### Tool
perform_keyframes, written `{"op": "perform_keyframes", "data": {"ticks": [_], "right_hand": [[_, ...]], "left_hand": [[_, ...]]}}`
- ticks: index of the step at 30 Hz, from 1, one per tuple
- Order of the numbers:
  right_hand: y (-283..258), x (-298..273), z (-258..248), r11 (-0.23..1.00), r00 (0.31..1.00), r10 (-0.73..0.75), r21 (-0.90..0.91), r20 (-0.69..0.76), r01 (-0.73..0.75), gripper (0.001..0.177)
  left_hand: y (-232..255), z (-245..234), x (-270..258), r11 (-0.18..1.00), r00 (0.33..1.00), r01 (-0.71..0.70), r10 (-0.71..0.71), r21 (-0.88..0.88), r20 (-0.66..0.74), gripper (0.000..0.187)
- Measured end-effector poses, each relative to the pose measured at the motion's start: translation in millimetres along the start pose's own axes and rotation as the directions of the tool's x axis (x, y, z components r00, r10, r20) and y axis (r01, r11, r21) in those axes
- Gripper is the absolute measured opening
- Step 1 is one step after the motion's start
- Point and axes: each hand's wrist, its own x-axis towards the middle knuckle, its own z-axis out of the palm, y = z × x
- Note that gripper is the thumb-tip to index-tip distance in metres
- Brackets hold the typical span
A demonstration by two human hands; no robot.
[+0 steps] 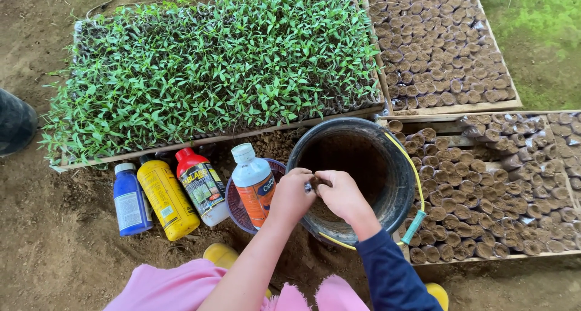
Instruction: The person fills small biodegradable seedling pots with soil from a bucket, places them into a wooden tray, and occasionally pours liquid from a bottle into a small container. The person repeats this process throughout the video.
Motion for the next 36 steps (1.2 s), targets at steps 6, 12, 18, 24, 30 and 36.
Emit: {"op": "perform_keyframes", "data": {"ticks": [6,12,18,24,30,36], "right_hand": [[-51.9,-24.0,-12.1,0.966,0.999,0.053,0.255,-0.014,-0.047,0.043],[54.0,56.2,-14.5,0.984,0.992,-0.026,-0.176,-0.123,0.004,0.031],[135.2,69.8,49.2,0.872,0.988,-0.149,-0.467,0.036,0.148,0.045],[153.5,79.5,50.6,0.914,0.998,-0.010,-0.404,0.067,0.037,0.024],[95.0,53.5,-5.4,0.837,0.990,0.102,0.530,0.094,-0.136,0.032],[31.4,23.3,-42.3,0.748,0.992,0.012,0.658,0.127,-0.093,0.036]], "left_hand": [[-9.6,2.1,0.1,0.998,1.000,-0.017,0.016,-0.062,-0.006,0.038],[-0.6,-14.9,-6.4,0.974,0.999,-0.022,0.014,-0.227,-0.036,0.040],[8.3,-24.8,-9.8,0.942,0.998,-0.033,0.013,-0.334,-0.063,0.044],[15.7,-30.6,-10.8,0.923,0.998,-0.046,0.023,-0.382,-0.064,0.042],[-3.5,-8.9,-1.0,0.968,0.999,0.017,-0.025,-0.249,-0.030,0.032],[8.1,-15.5,-6.9,0.967,0.999,-0.008,-0.005,-0.253,-0.048,0.036]]}}
